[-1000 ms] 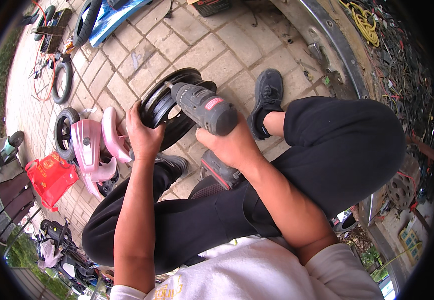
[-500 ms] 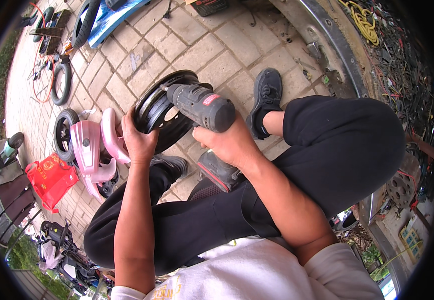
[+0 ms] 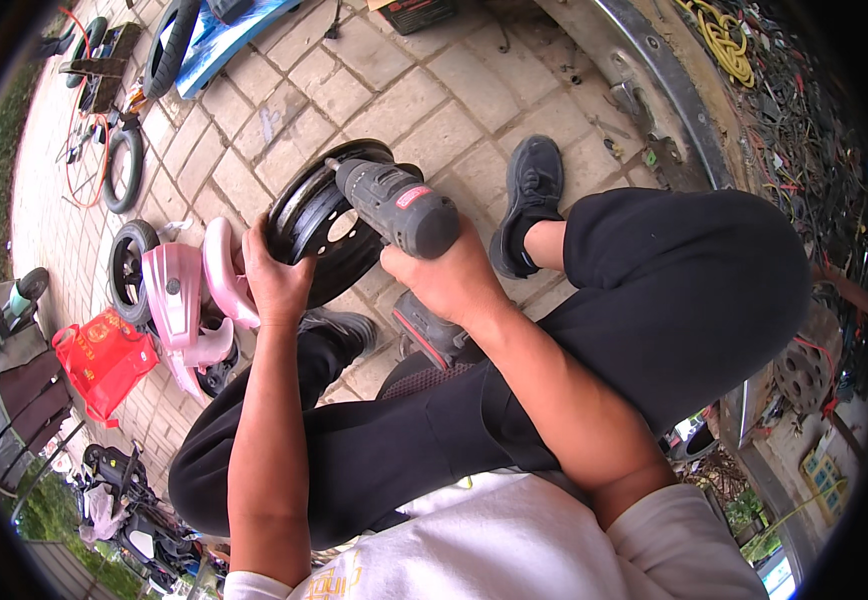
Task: The person uses a cordless drill to make holes in a black wheel rim while seated. They hold the rim steady with one hand and operate the drill with the other, rotating the rim to access different positions.
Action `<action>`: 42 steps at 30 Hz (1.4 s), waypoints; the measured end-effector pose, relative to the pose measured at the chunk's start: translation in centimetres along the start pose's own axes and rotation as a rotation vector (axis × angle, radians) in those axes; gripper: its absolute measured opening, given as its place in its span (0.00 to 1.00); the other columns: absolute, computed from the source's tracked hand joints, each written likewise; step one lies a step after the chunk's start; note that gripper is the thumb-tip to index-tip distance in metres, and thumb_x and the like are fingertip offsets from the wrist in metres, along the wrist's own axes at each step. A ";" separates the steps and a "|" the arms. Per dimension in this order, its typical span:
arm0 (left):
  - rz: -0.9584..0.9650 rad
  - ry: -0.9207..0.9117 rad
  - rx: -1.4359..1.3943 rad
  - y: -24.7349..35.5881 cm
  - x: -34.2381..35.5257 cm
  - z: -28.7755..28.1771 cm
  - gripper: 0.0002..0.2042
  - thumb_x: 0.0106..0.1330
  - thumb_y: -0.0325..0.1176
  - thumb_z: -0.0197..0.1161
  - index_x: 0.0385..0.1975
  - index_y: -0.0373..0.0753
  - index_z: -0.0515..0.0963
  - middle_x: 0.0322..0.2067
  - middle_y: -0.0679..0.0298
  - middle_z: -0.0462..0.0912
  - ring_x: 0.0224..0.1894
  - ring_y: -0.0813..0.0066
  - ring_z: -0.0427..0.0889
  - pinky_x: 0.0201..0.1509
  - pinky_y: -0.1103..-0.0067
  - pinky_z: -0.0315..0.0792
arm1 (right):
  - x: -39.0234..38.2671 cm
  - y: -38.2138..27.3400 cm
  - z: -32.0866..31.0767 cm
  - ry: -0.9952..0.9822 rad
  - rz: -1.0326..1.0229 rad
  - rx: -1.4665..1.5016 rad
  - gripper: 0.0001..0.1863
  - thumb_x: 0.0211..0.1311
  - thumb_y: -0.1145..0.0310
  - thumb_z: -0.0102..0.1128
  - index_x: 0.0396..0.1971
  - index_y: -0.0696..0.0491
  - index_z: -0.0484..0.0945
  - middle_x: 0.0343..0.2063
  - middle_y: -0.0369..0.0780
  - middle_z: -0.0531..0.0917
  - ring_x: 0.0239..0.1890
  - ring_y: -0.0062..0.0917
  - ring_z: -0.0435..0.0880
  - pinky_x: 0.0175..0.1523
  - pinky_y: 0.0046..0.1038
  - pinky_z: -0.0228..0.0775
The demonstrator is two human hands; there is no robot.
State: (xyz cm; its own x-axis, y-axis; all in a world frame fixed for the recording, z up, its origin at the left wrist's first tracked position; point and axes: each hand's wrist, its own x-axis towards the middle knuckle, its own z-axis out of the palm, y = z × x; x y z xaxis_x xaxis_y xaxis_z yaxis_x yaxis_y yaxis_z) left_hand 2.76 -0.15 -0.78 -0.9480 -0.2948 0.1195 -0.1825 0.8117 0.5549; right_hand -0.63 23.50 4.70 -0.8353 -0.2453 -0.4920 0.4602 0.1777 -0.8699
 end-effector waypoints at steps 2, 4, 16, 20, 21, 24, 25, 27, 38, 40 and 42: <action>0.012 0.006 -0.002 -0.1 0.2 0.1 0.34 0.43 0.26 0.69 0.56 0.32 0.70 0.46 0.47 0.75 0.51 0.45 0.75 0.58 0.63 0.71 | 0.1 0.0 0.1 0.030 -0.007 -0.004 0.12 0.51 0.68 0.62 0.30 0.61 0.77 0.26 0.43 0.83 0.31 0.27 0.82 0.40 0.32 0.75; 0.021 0.003 -0.003 -0.1 0.3 0.1 0.34 0.43 0.26 0.70 0.56 0.32 0.70 0.46 0.47 0.75 0.51 0.45 0.75 0.58 0.63 0.70 | -0.3 0.0 0.5 -0.008 -0.001 0.006 0.13 0.51 0.69 0.64 0.35 0.61 0.78 0.30 0.43 0.84 0.34 0.28 0.83 0.43 0.31 0.76; -0.066 -0.028 -0.040 0.0 0.8 -0.2 0.33 0.44 0.27 0.70 0.56 0.31 0.71 0.47 0.47 0.76 0.54 0.46 0.75 0.60 0.64 0.70 | -0.2 -0.3 1.3 -0.004 -0.095 -0.020 0.27 0.50 0.74 0.66 0.54 0.59 0.74 0.42 0.44 0.86 0.44 0.30 0.85 0.53 0.31 0.76; -0.060 -0.026 -0.031 0.0 1.0 -0.2 0.33 0.44 0.27 0.71 0.56 0.31 0.71 0.47 0.47 0.76 0.54 0.46 0.75 0.60 0.64 0.70 | 0.0 -0.4 0.9 -0.098 0.073 -0.037 0.25 0.51 0.73 0.65 0.52 0.60 0.74 0.39 0.44 0.86 0.40 0.28 0.85 0.50 0.30 0.76; -0.064 -0.032 -0.036 0.0 1.0 -0.2 0.33 0.44 0.27 0.71 0.56 0.31 0.71 0.48 0.47 0.76 0.54 0.46 0.75 0.60 0.64 0.70 | -0.3 -0.4 1.1 -0.066 -0.055 -0.063 0.25 0.51 0.73 0.65 0.52 0.60 0.74 0.39 0.43 0.86 0.41 0.28 0.85 0.51 0.30 0.76; -0.057 -0.034 -0.034 -0.1 1.0 -0.3 0.33 0.44 0.28 0.71 0.56 0.31 0.71 0.47 0.47 0.76 0.53 0.46 0.75 0.60 0.64 0.70 | -0.6 -0.3 1.6 -0.040 -0.141 -0.081 0.25 0.51 0.73 0.65 0.52 0.60 0.74 0.39 0.43 0.86 0.41 0.28 0.84 0.50 0.30 0.76; -0.051 -0.032 -0.033 -0.1 1.0 -0.3 0.33 0.45 0.28 0.71 0.56 0.31 0.71 0.47 0.47 0.76 0.53 0.46 0.75 0.60 0.64 0.70 | -0.6 -0.2 1.7 -0.042 -0.132 -0.055 0.25 0.51 0.73 0.65 0.52 0.59 0.74 0.39 0.43 0.86 0.41 0.28 0.84 0.50 0.30 0.76; -0.048 -0.029 -0.035 -0.1 1.0 -0.2 0.33 0.45 0.28 0.71 0.56 0.31 0.72 0.47 0.47 0.76 0.53 0.46 0.75 0.60 0.64 0.70 | -0.4 -0.1 1.6 -0.014 -0.117 0.005 0.25 0.51 0.73 0.65 0.52 0.59 0.74 0.39 0.43 0.86 0.41 0.28 0.84 0.50 0.30 0.76; 0.001 -0.040 -0.017 -0.1 0.9 -0.2 0.34 0.43 0.28 0.71 0.56 0.33 0.71 0.46 0.48 0.76 0.51 0.45 0.75 0.58 0.62 0.71 | -0.1 -0.1 1.5 -0.011 -0.086 0.057 0.16 0.51 0.72 0.65 0.41 0.60 0.77 0.33 0.43 0.84 0.36 0.26 0.83 0.45 0.31 0.76; 0.035 -0.071 -0.021 0.2 0.7 -0.2 0.35 0.42 0.27 0.70 0.57 0.34 0.71 0.46 0.48 0.75 0.51 0.45 0.75 0.58 0.62 0.71 | 0.1 -0.1 1.3 -0.011 0.026 0.056 0.15 0.51 0.71 0.65 0.39 0.60 0.77 0.32 0.42 0.84 0.35 0.27 0.83 0.45 0.31 0.76; 0.068 -0.072 -0.015 0.5 0.7 0.1 0.36 0.40 0.26 0.69 0.57 0.35 0.70 0.45 0.49 0.75 0.50 0.45 0.75 0.57 0.62 0.71 | 0.0 0.0 1.2 -0.016 -0.088 0.051 0.12 0.51 0.70 0.65 0.34 0.60 0.77 0.29 0.41 0.83 0.33 0.25 0.81 0.42 0.32 0.75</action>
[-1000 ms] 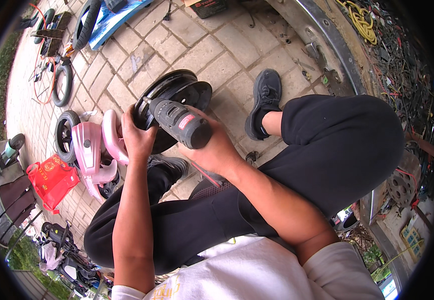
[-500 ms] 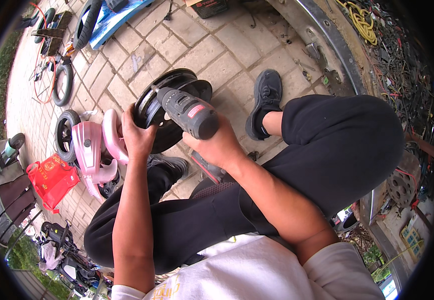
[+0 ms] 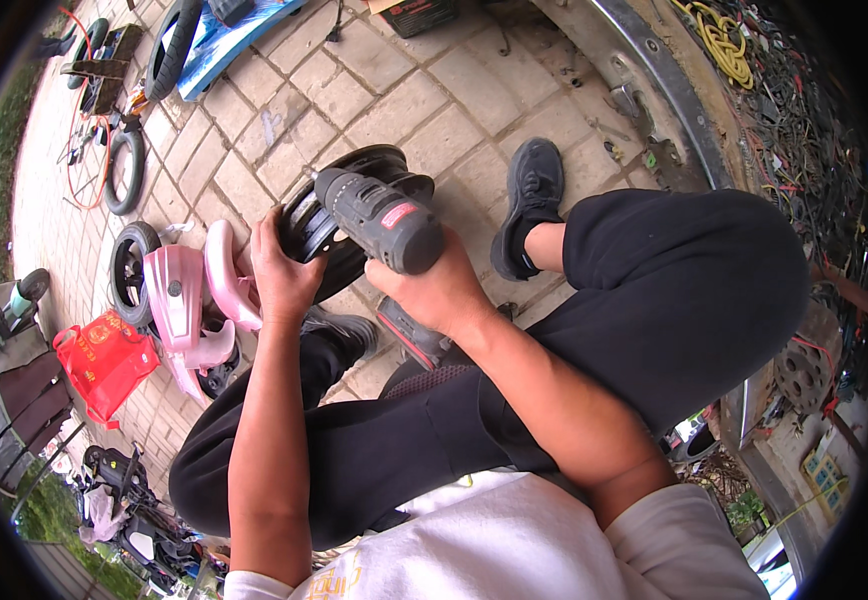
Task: The person uses a cordless drill to make holes in a black wheel rim while seated. They hold the rim steady with one hand and operate the drill with the other, rotating the rim to access different positions.
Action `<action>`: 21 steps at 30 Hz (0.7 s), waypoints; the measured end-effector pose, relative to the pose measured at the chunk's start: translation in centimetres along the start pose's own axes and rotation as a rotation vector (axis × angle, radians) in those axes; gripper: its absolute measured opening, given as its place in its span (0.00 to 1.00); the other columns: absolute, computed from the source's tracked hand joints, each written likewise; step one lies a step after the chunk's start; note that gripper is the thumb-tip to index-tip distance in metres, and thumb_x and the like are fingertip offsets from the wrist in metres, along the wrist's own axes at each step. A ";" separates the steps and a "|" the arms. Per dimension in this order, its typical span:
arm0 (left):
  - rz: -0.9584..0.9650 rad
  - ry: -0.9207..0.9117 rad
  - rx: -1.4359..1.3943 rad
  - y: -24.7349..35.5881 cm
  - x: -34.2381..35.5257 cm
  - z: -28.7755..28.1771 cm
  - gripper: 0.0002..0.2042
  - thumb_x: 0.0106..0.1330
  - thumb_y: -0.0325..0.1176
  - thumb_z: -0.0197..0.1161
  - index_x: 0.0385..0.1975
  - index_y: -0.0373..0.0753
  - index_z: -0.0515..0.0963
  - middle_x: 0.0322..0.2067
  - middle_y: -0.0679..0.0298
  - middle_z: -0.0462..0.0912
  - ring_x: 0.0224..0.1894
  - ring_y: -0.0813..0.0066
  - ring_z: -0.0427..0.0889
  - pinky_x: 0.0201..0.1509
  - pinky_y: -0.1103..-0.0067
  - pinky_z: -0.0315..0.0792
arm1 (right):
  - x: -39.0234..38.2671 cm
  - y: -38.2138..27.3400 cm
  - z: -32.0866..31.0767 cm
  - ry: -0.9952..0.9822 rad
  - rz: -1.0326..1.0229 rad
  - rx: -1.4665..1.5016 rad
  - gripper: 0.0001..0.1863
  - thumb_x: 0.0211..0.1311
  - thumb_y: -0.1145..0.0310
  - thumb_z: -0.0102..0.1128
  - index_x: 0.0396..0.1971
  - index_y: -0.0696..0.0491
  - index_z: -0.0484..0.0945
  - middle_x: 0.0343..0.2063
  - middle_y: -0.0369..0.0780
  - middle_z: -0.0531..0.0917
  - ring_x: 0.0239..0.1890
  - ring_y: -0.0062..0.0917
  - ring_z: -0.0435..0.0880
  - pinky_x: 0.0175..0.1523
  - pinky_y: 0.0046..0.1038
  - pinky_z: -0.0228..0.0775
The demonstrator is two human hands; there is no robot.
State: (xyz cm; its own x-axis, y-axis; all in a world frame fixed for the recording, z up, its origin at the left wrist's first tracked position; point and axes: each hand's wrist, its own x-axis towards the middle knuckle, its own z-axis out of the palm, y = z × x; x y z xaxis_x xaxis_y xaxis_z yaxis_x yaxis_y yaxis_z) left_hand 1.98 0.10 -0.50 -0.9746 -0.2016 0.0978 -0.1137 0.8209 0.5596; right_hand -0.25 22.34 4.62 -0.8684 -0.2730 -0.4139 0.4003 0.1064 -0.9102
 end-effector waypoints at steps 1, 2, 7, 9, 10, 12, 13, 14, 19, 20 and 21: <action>0.005 -0.001 0.014 0.1 0.0 0.1 0.36 0.40 0.26 0.69 0.57 0.35 0.70 0.45 0.49 0.75 0.49 0.45 0.75 0.57 0.62 0.71 | -0.3 0.1 0.1 0.020 -0.048 -0.040 0.12 0.51 0.70 0.65 0.33 0.60 0.77 0.28 0.41 0.82 0.32 0.25 0.81 0.41 0.32 0.75; 0.022 0.001 0.019 0.1 0.0 0.1 0.36 0.40 0.27 0.69 0.57 0.35 0.70 0.45 0.50 0.75 0.49 0.45 0.75 0.57 0.62 0.71 | -0.5 0.1 0.2 0.011 -0.089 -0.092 0.11 0.51 0.70 0.65 0.33 0.60 0.77 0.27 0.40 0.82 0.31 0.25 0.80 0.40 0.32 0.75; -0.060 0.033 0.013 -0.2 0.1 -0.2 0.34 0.43 0.26 0.71 0.56 0.33 0.71 0.47 0.48 0.76 0.51 0.45 0.75 0.58 0.63 0.71 | -0.6 0.4 -0.4 0.042 0.071 0.001 0.12 0.52 0.70 0.64 0.34 0.60 0.78 0.28 0.41 0.83 0.32 0.27 0.82 0.42 0.32 0.75; -0.062 0.037 0.002 -0.4 0.1 -0.1 0.34 0.43 0.27 0.71 0.56 0.33 0.71 0.47 0.48 0.76 0.51 0.45 0.75 0.58 0.63 0.71 | -0.7 0.5 -0.2 0.020 0.008 -0.006 0.12 0.52 0.70 0.64 0.34 0.60 0.77 0.28 0.41 0.83 0.32 0.26 0.82 0.42 0.32 0.75; -0.063 0.038 -0.001 -0.5 0.1 -0.1 0.34 0.43 0.27 0.71 0.56 0.33 0.71 0.47 0.47 0.76 0.52 0.45 0.75 0.58 0.63 0.71 | -0.7 0.6 -0.2 0.000 -0.024 -0.019 0.11 0.51 0.70 0.64 0.34 0.60 0.77 0.27 0.41 0.83 0.31 0.26 0.81 0.41 0.32 0.75; -0.075 0.038 -0.006 -0.5 0.0 -0.2 0.34 0.43 0.27 0.72 0.56 0.32 0.71 0.47 0.47 0.76 0.52 0.45 0.75 0.59 0.63 0.71 | -0.7 0.6 -0.1 0.020 -0.021 0.004 0.11 0.51 0.70 0.64 0.33 0.60 0.77 0.27 0.42 0.83 0.31 0.27 0.82 0.41 0.32 0.75; -0.078 0.040 -0.008 -0.6 0.0 -0.1 0.34 0.43 0.27 0.72 0.56 0.33 0.71 0.47 0.47 0.76 0.52 0.45 0.75 0.59 0.63 0.71 | -0.6 0.6 -0.1 0.017 -0.004 0.012 0.11 0.51 0.70 0.64 0.34 0.60 0.77 0.27 0.42 0.83 0.31 0.27 0.82 0.41 0.32 0.75; -0.086 0.044 -0.016 -0.6 0.0 -0.1 0.34 0.43 0.27 0.72 0.56 0.33 0.71 0.47 0.48 0.76 0.52 0.45 0.75 0.59 0.63 0.70 | -0.6 0.6 -0.1 0.014 0.011 0.019 0.11 0.51 0.70 0.64 0.34 0.60 0.77 0.27 0.42 0.83 0.32 0.27 0.82 0.41 0.32 0.75; -0.066 0.040 -0.014 -0.6 0.1 -0.1 0.34 0.43 0.27 0.71 0.56 0.33 0.71 0.46 0.48 0.76 0.52 0.46 0.75 0.59 0.63 0.70 | -0.5 0.4 -0.2 0.007 -0.015 0.008 0.12 0.51 0.70 0.64 0.33 0.60 0.77 0.27 0.42 0.83 0.31 0.26 0.81 0.41 0.32 0.75; -0.060 0.043 -0.016 -0.6 0.1 -0.1 0.34 0.43 0.27 0.71 0.56 0.33 0.71 0.46 0.48 0.76 0.52 0.46 0.75 0.59 0.63 0.70 | -0.6 0.4 -0.2 -0.001 -0.042 -0.004 0.12 0.51 0.70 0.64 0.33 0.60 0.77 0.27 0.42 0.83 0.31 0.26 0.81 0.41 0.32 0.75; -0.073 0.039 -0.014 -0.6 0.1 -0.1 0.33 0.43 0.26 0.70 0.56 0.33 0.71 0.46 0.48 0.76 0.53 0.46 0.75 0.59 0.63 0.70 | -0.6 0.4 -0.2 0.005 -0.018 0.001 0.12 0.51 0.70 0.64 0.33 0.60 0.77 0.27 0.42 0.83 0.31 0.26 0.81 0.41 0.32 0.75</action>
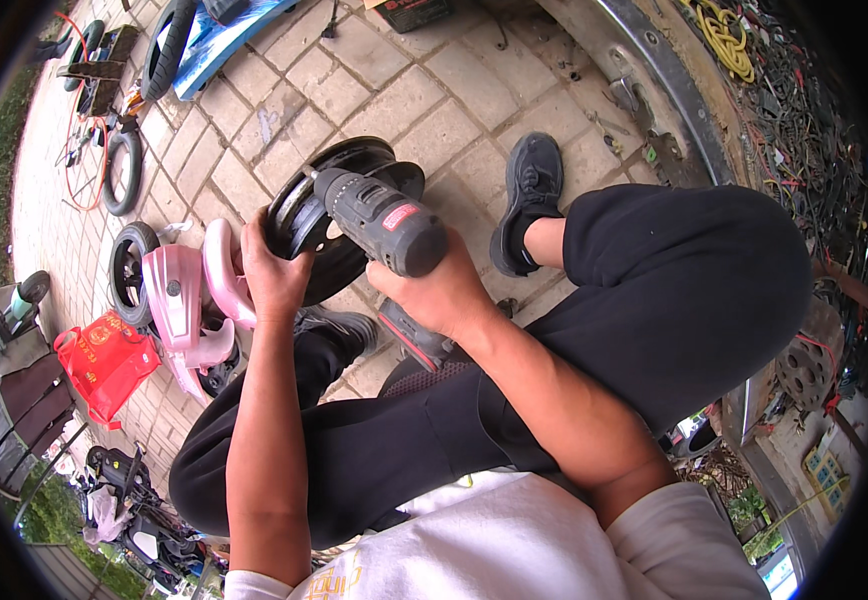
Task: The person uses a cordless drill to make holes in a black wheel rim while seated. They hold the rim steady with one hand and operate the drill with the other, rotating the rim to access different positions.
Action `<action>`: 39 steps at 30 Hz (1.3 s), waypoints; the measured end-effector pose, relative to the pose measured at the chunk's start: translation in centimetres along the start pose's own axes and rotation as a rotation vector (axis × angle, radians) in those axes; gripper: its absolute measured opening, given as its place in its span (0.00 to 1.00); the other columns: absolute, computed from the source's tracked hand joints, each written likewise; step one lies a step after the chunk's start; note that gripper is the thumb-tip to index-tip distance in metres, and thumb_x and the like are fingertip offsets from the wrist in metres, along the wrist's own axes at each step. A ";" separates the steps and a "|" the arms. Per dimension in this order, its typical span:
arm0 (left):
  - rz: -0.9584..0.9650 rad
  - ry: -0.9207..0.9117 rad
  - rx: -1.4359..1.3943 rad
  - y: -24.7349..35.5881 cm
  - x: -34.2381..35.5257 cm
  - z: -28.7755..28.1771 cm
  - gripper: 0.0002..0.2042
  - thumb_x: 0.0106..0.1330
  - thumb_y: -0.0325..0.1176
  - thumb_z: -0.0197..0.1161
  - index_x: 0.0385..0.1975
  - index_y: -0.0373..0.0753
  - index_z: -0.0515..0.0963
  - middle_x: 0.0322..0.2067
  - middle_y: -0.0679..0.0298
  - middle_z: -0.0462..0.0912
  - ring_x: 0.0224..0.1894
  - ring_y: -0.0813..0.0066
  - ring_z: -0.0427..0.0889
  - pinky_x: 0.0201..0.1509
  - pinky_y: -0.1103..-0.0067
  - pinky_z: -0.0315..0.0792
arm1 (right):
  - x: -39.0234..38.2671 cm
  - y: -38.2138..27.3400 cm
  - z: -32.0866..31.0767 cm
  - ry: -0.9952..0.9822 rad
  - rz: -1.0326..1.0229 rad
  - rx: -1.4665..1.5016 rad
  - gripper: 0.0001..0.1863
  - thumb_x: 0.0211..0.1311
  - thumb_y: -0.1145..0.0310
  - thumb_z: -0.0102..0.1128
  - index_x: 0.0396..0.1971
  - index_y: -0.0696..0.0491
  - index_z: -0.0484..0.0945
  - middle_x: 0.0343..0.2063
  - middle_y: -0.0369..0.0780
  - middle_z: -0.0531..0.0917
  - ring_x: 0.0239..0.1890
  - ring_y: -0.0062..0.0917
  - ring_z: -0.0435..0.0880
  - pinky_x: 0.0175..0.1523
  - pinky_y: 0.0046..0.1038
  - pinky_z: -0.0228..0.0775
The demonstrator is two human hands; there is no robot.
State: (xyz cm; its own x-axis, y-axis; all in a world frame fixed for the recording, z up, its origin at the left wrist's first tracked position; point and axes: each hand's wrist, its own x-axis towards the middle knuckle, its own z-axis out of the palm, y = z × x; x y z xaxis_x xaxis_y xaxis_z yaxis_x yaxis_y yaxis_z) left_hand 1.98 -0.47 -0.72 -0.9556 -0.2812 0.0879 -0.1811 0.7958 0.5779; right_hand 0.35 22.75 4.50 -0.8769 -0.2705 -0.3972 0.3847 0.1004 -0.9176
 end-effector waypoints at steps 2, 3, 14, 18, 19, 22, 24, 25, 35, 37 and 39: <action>-0.008 0.002 -0.001 0.0 0.0 0.0 0.33 0.42 0.26 0.70 0.56 0.33 0.71 0.46 0.48 0.76 0.53 0.46 0.75 0.60 0.63 0.70 | 0.0 0.1 0.0 -0.010 0.024 0.002 0.12 0.51 0.70 0.63 0.33 0.60 0.77 0.27 0.42 0.83 0.31 0.26 0.81 0.41 0.32 0.75; -0.007 0.003 0.000 0.0 0.0 0.0 0.33 0.42 0.26 0.70 0.56 0.33 0.71 0.46 0.48 0.76 0.53 0.46 0.75 0.60 0.63 0.70 | 0.0 0.2 0.0 -0.005 0.021 0.003 0.12 0.51 0.70 0.63 0.33 0.60 0.77 0.27 0.42 0.83 0.31 0.26 0.81 0.41 0.32 0.75; -0.042 -0.024 -0.016 -0.4 0.1 -0.1 0.34 0.42 0.27 0.71 0.56 0.31 0.71 0.48 0.47 0.76 0.54 0.46 0.75 0.61 0.64 0.70 | 0.4 0.7 -0.1 0.005 0.024 0.030 0.11 0.50 0.70 0.63 0.31 0.60 0.76 0.26 0.41 0.82 0.29 0.25 0.79 0.39 0.32 0.74; -0.043 -0.017 -0.001 -0.5 0.0 -0.2 0.34 0.42 0.27 0.71 0.56 0.31 0.71 0.48 0.47 0.76 0.54 0.46 0.75 0.62 0.64 0.70 | 0.3 0.6 0.1 0.004 0.029 0.018 0.11 0.50 0.70 0.63 0.32 0.60 0.76 0.26 0.41 0.82 0.29 0.26 0.80 0.39 0.32 0.74; -0.049 -0.016 -0.002 -0.6 0.0 -0.2 0.34 0.42 0.27 0.71 0.56 0.31 0.71 0.48 0.47 0.76 0.54 0.46 0.75 0.62 0.64 0.70 | 0.4 0.7 0.0 0.004 0.032 0.022 0.11 0.50 0.70 0.63 0.31 0.60 0.76 0.26 0.41 0.82 0.29 0.26 0.80 0.39 0.32 0.74; -0.055 -0.017 -0.007 -0.9 -0.1 0.0 0.34 0.42 0.26 0.70 0.56 0.31 0.71 0.49 0.47 0.76 0.55 0.46 0.75 0.62 0.64 0.69 | 0.6 0.8 0.0 0.019 0.038 0.013 0.11 0.50 0.69 0.63 0.31 0.60 0.76 0.25 0.42 0.81 0.29 0.26 0.79 0.39 0.32 0.74; -0.054 -0.019 -0.016 -1.1 -0.1 0.1 0.35 0.42 0.26 0.70 0.57 0.31 0.71 0.49 0.47 0.76 0.55 0.46 0.74 0.63 0.64 0.69 | 0.8 1.0 0.0 0.039 0.040 0.018 0.11 0.50 0.69 0.63 0.30 0.60 0.76 0.24 0.42 0.81 0.28 0.27 0.79 0.38 0.33 0.74; -0.053 -0.021 -0.021 -1.2 -0.1 0.0 0.35 0.43 0.26 0.70 0.57 0.31 0.70 0.50 0.46 0.76 0.56 0.46 0.74 0.63 0.64 0.69 | 0.8 1.0 0.0 0.051 0.043 0.031 0.11 0.50 0.69 0.63 0.30 0.60 0.76 0.24 0.42 0.81 0.27 0.28 0.79 0.38 0.33 0.74; 0.041 -0.190 0.254 0.6 2.2 -2.9 0.41 0.47 0.42 0.77 0.63 0.35 0.68 0.49 0.45 0.75 0.54 0.45 0.75 0.57 0.60 0.72 | 0.3 0.3 1.0 -0.072 0.087 0.011 0.24 0.50 0.71 0.65 0.50 0.58 0.76 0.41 0.46 0.84 0.44 0.33 0.83 0.52 0.32 0.75; -0.096 -0.173 0.316 1.1 2.4 -2.2 0.37 0.46 0.37 0.76 0.60 0.36 0.71 0.49 0.46 0.76 0.53 0.45 0.76 0.57 0.61 0.72 | 0.2 0.0 0.7 -0.071 0.055 -0.034 0.27 0.51 0.73 0.65 0.54 0.57 0.74 0.42 0.44 0.84 0.45 0.31 0.83 0.52 0.32 0.75; -0.088 -0.151 0.265 1.3 2.3 -1.9 0.36 0.46 0.34 0.75 0.59 0.37 0.72 0.48 0.47 0.77 0.52 0.46 0.77 0.57 0.61 0.72 | -0.3 -0.4 0.6 -0.025 0.034 -0.054 0.27 0.51 0.73 0.65 0.55 0.57 0.73 0.43 0.43 0.84 0.45 0.30 0.83 0.53 0.32 0.75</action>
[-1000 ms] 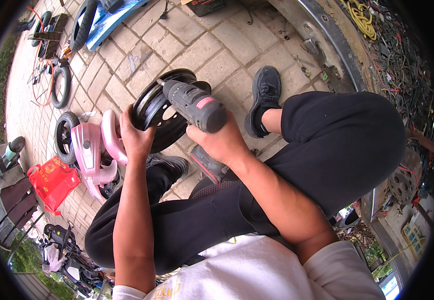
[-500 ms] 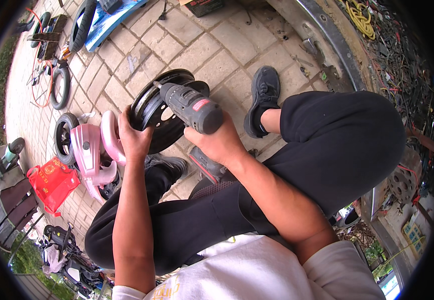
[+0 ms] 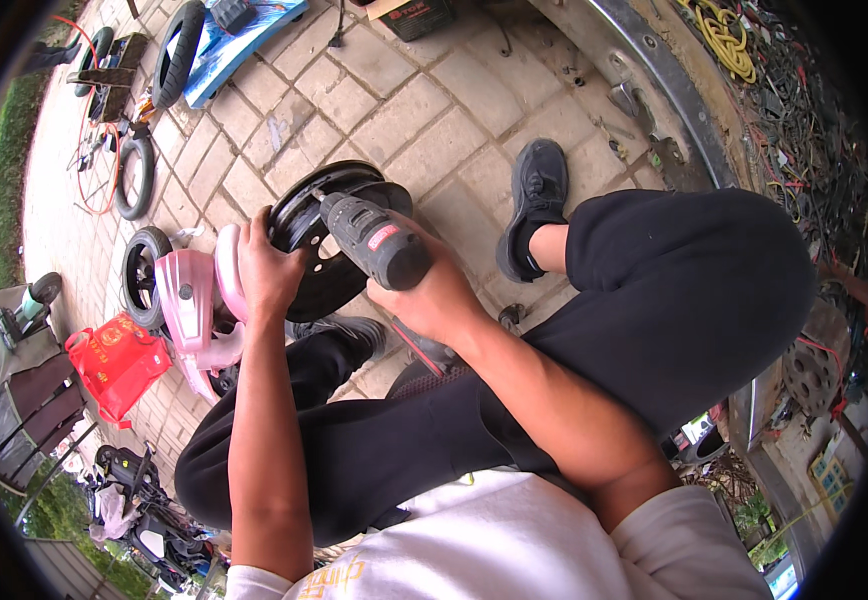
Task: The person uses a cordless drill to make holes in a black wheel rim while seated. They hold the rim steady with one hand and operate the drill with the other, rotating the rim to access different positions.
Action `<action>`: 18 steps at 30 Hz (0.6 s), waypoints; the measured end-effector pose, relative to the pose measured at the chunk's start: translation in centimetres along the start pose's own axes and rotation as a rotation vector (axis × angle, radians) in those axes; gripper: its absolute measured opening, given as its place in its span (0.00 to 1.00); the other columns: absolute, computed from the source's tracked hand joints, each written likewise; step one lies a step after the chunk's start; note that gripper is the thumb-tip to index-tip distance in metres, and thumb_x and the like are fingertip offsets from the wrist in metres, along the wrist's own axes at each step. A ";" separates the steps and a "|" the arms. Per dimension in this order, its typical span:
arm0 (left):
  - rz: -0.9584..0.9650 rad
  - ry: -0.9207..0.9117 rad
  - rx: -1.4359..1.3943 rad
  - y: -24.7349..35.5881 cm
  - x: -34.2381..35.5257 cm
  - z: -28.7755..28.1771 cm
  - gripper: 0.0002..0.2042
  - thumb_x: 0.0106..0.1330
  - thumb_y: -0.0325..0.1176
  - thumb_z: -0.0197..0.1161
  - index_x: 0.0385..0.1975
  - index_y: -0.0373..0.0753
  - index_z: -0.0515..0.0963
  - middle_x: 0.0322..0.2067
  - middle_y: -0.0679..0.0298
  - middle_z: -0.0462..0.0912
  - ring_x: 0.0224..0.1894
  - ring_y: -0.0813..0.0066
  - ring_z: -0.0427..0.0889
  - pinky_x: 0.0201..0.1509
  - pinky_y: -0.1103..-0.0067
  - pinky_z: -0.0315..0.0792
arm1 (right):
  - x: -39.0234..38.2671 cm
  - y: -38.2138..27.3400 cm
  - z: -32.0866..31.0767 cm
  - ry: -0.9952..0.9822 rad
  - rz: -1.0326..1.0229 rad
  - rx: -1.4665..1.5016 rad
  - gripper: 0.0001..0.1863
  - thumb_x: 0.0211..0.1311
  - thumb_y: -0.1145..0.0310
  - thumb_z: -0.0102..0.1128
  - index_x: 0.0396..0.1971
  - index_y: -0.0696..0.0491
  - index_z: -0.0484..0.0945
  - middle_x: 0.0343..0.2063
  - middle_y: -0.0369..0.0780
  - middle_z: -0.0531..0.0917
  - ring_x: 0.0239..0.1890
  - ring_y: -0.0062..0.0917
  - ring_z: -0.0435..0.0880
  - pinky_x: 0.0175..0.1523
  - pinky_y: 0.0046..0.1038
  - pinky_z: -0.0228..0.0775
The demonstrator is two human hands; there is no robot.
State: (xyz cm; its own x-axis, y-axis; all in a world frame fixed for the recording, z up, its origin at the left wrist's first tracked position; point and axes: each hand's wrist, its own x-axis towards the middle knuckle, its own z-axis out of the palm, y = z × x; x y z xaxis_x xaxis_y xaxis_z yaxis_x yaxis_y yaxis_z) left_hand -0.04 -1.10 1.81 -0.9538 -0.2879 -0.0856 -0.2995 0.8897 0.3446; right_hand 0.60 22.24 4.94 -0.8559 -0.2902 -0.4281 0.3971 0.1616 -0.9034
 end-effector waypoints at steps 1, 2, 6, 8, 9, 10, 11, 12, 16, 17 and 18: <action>-0.039 -0.022 -0.010 0.1 0.0 0.0 0.35 0.45 0.32 0.74 0.59 0.37 0.73 0.48 0.47 0.77 0.51 0.46 0.77 0.57 0.61 0.72 | 0.0 -0.2 -0.1 -0.003 -0.015 0.026 0.27 0.51 0.73 0.65 0.55 0.57 0.73 0.43 0.43 0.84 0.45 0.30 0.83 0.53 0.31 0.74; -0.009 -0.008 -0.006 0.2 -0.1 0.0 0.35 0.44 0.31 0.74 0.58 0.36 0.73 0.47 0.48 0.77 0.50 0.46 0.78 0.57 0.62 0.73 | -0.1 -0.3 -0.2 -0.003 -0.020 0.035 0.28 0.51 0.74 0.66 0.55 0.57 0.73 0.43 0.43 0.84 0.45 0.30 0.83 0.53 0.31 0.74; 0.004 -0.036 -0.150 0.6 0.3 -0.3 0.33 0.45 0.31 0.73 0.57 0.32 0.75 0.46 0.47 0.78 0.49 0.47 0.80 0.56 0.65 0.75 | -0.3 -0.7 -0.7 -0.055 0.075 0.121 0.31 0.52 0.74 0.66 0.59 0.57 0.72 0.46 0.42 0.83 0.48 0.28 0.82 0.56 0.29 0.73; -0.016 -0.038 -0.233 1.0 0.6 -0.2 0.32 0.45 0.30 0.72 0.56 0.31 0.75 0.46 0.46 0.79 0.49 0.47 0.80 0.56 0.65 0.75 | -0.3 -0.8 -0.6 -0.009 -0.001 0.071 0.31 0.52 0.75 0.66 0.59 0.58 0.71 0.45 0.42 0.83 0.47 0.26 0.82 0.56 0.29 0.73; -0.033 -0.046 -0.236 1.3 0.7 0.1 0.32 0.45 0.30 0.72 0.56 0.31 0.76 0.46 0.46 0.79 0.51 0.49 0.80 0.57 0.66 0.75 | -0.3 -0.9 -0.6 -0.003 -0.014 0.052 0.30 0.52 0.75 0.66 0.59 0.58 0.71 0.45 0.42 0.83 0.46 0.25 0.82 0.56 0.29 0.73; -0.072 -0.094 -0.215 1.6 0.5 0.4 0.32 0.46 0.28 0.68 0.58 0.29 0.75 0.50 0.47 0.80 0.53 0.53 0.81 0.62 0.69 0.73 | -0.3 -0.9 -0.6 0.000 0.007 0.020 0.30 0.52 0.75 0.66 0.59 0.58 0.71 0.45 0.42 0.83 0.46 0.25 0.82 0.56 0.29 0.73; -0.064 -0.099 -0.207 1.9 0.4 0.8 0.32 0.46 0.28 0.68 0.58 0.29 0.75 0.50 0.47 0.80 0.53 0.53 0.81 0.62 0.69 0.73 | -0.4 -0.8 -0.6 0.005 0.010 0.046 0.30 0.52 0.75 0.66 0.59 0.58 0.71 0.45 0.42 0.83 0.47 0.25 0.82 0.56 0.29 0.73; -0.054 -0.107 -0.198 2.1 0.3 1.2 0.32 0.46 0.29 0.68 0.57 0.29 0.75 0.50 0.47 0.80 0.54 0.52 0.81 0.62 0.69 0.73 | -0.4 -0.8 -0.6 0.009 0.044 0.060 0.31 0.52 0.75 0.66 0.59 0.57 0.71 0.45 0.42 0.83 0.47 0.25 0.82 0.56 0.29 0.73; -0.016 -0.075 -0.248 2.3 0.0 2.3 0.30 0.45 0.30 0.69 0.54 0.31 0.76 0.44 0.47 0.79 0.49 0.48 0.80 0.56 0.65 0.74 | -0.4 -0.5 -0.4 -0.001 0.047 0.010 0.32 0.52 0.75 0.66 0.61 0.56 0.71 0.47 0.41 0.84 0.49 0.25 0.82 0.57 0.28 0.73; -0.015 -0.076 -0.249 2.2 0.1 2.4 0.31 0.45 0.30 0.69 0.54 0.31 0.76 0.44 0.47 0.79 0.49 0.48 0.80 0.56 0.65 0.74 | -0.4 -0.5 -0.2 -0.003 0.037 -0.011 0.32 0.52 0.75 0.67 0.61 0.55 0.71 0.47 0.41 0.84 0.49 0.25 0.82 0.57 0.28 0.73; -0.006 -0.068 -0.253 2.1 0.1 2.4 0.31 0.44 0.29 0.69 0.54 0.31 0.76 0.44 0.47 0.79 0.49 0.48 0.80 0.57 0.65 0.74 | -0.3 -0.4 0.0 0.001 0.029 -0.032 0.32 0.52 0.75 0.67 0.61 0.55 0.71 0.47 0.41 0.84 0.49 0.25 0.82 0.57 0.28 0.73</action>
State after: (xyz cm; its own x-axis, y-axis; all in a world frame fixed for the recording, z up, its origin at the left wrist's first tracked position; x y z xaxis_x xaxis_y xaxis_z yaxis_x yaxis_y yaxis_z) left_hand -0.87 1.61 0.28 -0.9538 -0.2613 -0.1481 -0.2985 0.7686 0.5659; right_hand 0.71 22.23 5.43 -0.8448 -0.2837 -0.4537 0.4107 0.1998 -0.8896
